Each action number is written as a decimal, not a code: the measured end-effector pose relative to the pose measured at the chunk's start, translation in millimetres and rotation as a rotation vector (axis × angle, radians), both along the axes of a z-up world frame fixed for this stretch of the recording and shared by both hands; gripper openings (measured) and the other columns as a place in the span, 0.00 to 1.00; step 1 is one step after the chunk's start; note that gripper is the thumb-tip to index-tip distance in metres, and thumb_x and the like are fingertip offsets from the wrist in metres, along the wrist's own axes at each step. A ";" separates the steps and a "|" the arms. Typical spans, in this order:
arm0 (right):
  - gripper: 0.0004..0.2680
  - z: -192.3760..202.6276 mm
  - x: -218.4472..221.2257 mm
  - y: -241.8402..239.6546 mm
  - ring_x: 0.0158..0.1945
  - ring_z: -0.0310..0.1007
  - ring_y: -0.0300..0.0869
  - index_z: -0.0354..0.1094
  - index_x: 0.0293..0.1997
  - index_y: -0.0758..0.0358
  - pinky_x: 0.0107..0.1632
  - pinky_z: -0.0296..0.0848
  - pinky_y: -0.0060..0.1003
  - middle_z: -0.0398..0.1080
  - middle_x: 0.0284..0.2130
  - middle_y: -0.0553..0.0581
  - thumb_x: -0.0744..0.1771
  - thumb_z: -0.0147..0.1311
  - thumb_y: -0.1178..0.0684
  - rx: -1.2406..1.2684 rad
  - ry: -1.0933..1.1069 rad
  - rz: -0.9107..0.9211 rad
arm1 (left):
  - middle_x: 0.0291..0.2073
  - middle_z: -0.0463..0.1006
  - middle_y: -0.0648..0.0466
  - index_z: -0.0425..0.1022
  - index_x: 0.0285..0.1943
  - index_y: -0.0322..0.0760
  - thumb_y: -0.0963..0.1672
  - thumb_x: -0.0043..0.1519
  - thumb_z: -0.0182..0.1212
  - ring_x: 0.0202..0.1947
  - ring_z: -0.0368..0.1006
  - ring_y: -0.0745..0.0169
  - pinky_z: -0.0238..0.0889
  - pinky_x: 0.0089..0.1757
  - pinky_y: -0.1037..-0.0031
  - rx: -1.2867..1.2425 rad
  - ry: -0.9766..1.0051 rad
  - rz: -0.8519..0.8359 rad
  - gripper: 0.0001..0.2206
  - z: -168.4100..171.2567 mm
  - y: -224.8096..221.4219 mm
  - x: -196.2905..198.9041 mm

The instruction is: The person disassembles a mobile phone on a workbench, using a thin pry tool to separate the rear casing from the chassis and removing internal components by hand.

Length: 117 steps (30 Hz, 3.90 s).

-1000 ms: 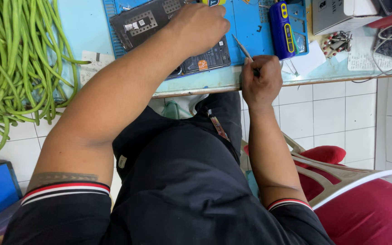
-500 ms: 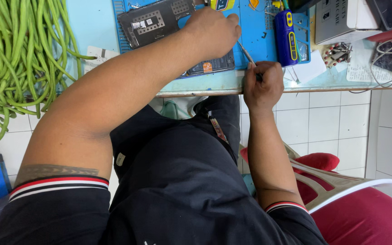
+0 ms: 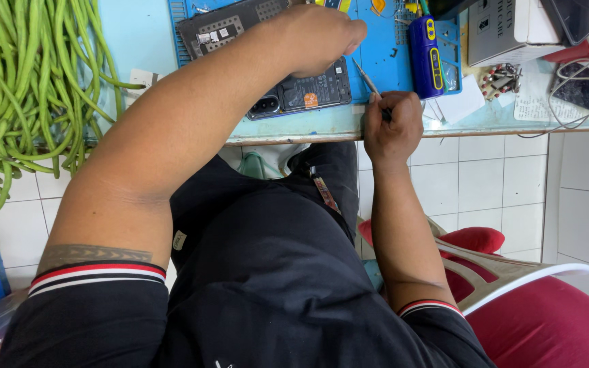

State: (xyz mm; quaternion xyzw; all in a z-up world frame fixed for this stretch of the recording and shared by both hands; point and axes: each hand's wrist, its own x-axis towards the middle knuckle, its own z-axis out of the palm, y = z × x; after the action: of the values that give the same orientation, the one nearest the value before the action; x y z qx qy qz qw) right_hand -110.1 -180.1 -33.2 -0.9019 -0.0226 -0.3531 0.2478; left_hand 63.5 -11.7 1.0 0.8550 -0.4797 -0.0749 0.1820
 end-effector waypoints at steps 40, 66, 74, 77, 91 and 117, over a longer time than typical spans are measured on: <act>0.09 0.5 0.2 0.0 0.37 0.71 0.51 0.63 0.35 0.61 0.40 0.68 0.44 0.72 0.35 0.57 0.66 0.65 0.64 -0.034 -0.005 0.001 | 0.39 0.76 0.38 0.67 0.54 0.36 0.43 0.63 0.54 0.34 0.79 0.38 0.72 0.34 0.49 0.069 -0.243 0.035 0.11 -22.1 -12.8 -25.8; 0.09 4.6 0.8 0.9 0.38 0.72 0.52 0.64 0.37 0.63 0.41 0.70 0.44 0.72 0.35 0.58 0.66 0.65 0.66 -0.014 -0.077 0.072 | 0.43 0.79 0.44 0.69 0.61 0.35 0.38 0.64 0.57 0.44 0.77 0.45 0.69 0.43 0.58 -0.050 0.172 0.282 0.15 38.0 117.1 26.5; 0.10 4.9 -0.1 0.9 0.37 0.70 0.52 0.63 0.36 0.62 0.40 0.68 0.45 0.71 0.33 0.58 0.66 0.65 0.66 -0.004 -0.051 0.044 | 0.42 0.80 0.49 0.71 0.52 0.39 0.40 0.61 0.60 0.44 0.77 0.43 0.69 0.43 0.54 -0.264 -0.041 -0.052 0.11 8.7 32.5 -10.9; 0.10 4.6 0.2 1.2 0.37 0.70 0.51 0.63 0.35 0.62 0.40 0.68 0.44 0.71 0.33 0.58 0.66 0.65 0.66 0.008 -0.054 0.045 | 0.40 0.79 0.48 0.70 0.52 0.40 0.40 0.66 0.58 0.43 0.77 0.41 0.68 0.39 0.51 -0.201 -0.091 -0.047 0.07 5.7 12.9 -13.5; 0.10 5.3 0.6 0.6 0.37 0.70 0.52 0.62 0.36 0.62 0.40 0.68 0.44 0.71 0.34 0.58 0.66 0.65 0.66 -0.014 -0.050 0.055 | 0.33 0.79 0.42 0.69 0.53 0.38 0.40 0.62 0.55 0.36 0.79 0.37 0.72 0.31 0.49 0.092 -0.147 -0.016 0.10 6.7 -22.1 -9.3; 0.10 4.3 1.6 0.7 0.37 0.70 0.52 0.63 0.35 0.62 0.39 0.68 0.45 0.70 0.33 0.58 0.65 0.65 0.66 0.004 -0.071 0.034 | 0.48 0.75 0.39 0.62 0.63 0.38 0.35 0.57 0.59 0.45 0.75 0.32 0.70 0.40 0.50 0.053 0.005 -0.011 0.23 19.2 -6.0 -4.4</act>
State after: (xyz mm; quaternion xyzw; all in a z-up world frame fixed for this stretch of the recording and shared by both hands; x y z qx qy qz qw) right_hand -108.5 -179.4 -28.9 -0.8878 -0.0459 -0.3806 0.2547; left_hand 59.1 -17.7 20.2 0.8566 -0.4820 -0.0910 0.1599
